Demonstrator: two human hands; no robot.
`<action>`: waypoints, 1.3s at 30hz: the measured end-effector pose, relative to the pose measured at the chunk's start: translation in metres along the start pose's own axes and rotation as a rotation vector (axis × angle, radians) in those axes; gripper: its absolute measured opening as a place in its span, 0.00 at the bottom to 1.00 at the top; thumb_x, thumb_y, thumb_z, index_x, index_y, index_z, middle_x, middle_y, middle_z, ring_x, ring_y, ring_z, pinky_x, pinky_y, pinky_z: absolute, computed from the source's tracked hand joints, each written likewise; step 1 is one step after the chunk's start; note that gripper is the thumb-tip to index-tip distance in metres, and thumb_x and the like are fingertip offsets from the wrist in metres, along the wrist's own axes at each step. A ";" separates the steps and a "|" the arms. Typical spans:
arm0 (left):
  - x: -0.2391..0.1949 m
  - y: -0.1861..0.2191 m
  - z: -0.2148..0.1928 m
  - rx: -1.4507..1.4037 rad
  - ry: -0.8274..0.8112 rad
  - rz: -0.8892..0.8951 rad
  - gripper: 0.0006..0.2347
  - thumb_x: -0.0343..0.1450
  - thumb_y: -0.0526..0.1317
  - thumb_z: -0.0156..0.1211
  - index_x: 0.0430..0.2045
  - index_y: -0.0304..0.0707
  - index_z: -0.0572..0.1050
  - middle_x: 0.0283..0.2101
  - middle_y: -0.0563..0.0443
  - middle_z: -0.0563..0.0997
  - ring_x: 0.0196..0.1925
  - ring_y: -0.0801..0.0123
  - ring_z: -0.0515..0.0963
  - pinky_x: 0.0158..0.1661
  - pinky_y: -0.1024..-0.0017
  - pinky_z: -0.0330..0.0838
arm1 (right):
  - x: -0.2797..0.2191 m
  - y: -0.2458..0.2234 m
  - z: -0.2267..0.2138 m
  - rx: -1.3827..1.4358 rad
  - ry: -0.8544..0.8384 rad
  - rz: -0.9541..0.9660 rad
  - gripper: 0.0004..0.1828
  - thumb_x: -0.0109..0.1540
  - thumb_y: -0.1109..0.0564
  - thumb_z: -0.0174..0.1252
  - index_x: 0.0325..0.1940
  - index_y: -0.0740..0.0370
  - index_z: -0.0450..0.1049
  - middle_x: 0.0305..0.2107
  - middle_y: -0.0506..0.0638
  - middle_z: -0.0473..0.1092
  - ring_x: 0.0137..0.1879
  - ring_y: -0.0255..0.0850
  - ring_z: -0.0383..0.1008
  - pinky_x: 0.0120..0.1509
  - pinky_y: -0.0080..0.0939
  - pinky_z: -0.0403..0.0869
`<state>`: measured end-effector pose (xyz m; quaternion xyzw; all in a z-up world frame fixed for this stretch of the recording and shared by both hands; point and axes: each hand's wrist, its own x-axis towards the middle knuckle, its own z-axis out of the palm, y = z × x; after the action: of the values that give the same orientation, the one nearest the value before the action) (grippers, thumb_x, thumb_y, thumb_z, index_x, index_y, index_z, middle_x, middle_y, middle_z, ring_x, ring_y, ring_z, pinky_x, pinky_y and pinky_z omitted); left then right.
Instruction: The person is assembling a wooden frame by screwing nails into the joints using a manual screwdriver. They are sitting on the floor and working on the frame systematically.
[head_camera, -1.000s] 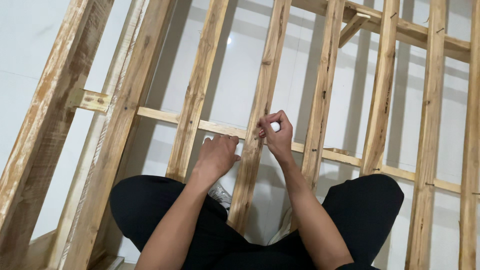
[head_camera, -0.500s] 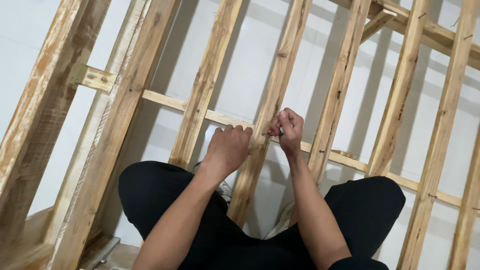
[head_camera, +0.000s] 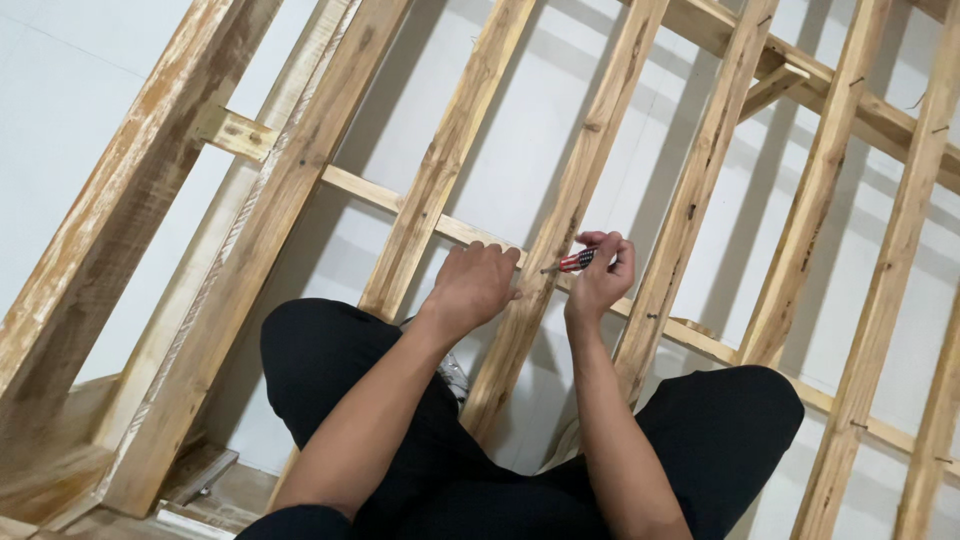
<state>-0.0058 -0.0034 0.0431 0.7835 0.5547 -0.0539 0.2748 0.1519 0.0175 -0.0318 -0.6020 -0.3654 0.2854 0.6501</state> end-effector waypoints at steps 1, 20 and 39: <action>0.002 0.000 0.001 0.003 0.001 0.001 0.18 0.68 0.45 0.57 0.49 0.36 0.72 0.38 0.39 0.79 0.43 0.49 0.78 0.42 0.54 0.71 | 0.003 0.013 -0.002 0.002 0.002 0.000 0.17 0.68 0.50 0.45 0.27 0.59 0.64 0.19 0.53 0.71 0.17 0.35 0.69 0.18 0.29 0.69; 0.019 -0.008 0.010 0.047 -0.103 -0.018 0.20 0.68 0.47 0.56 0.50 0.34 0.71 0.41 0.36 0.79 0.46 0.45 0.78 0.46 0.50 0.71 | 0.017 0.007 -0.033 0.114 -0.360 0.052 0.19 0.67 0.45 0.47 0.29 0.59 0.57 0.21 0.52 0.66 0.30 0.41 0.72 0.39 0.43 0.73; 0.022 -0.013 0.020 0.019 -0.099 -0.011 0.20 0.68 0.46 0.56 0.52 0.36 0.70 0.43 0.36 0.78 0.48 0.43 0.77 0.47 0.48 0.69 | 0.037 0.065 -0.039 0.399 -0.527 0.087 0.32 0.67 0.54 0.45 0.06 0.57 0.54 0.02 0.53 0.50 0.11 0.44 0.55 0.22 0.37 0.64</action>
<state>-0.0047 0.0080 0.0126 0.7794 0.5442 -0.0992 0.2943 0.2098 0.0326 -0.0914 -0.3834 -0.4320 0.5245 0.6255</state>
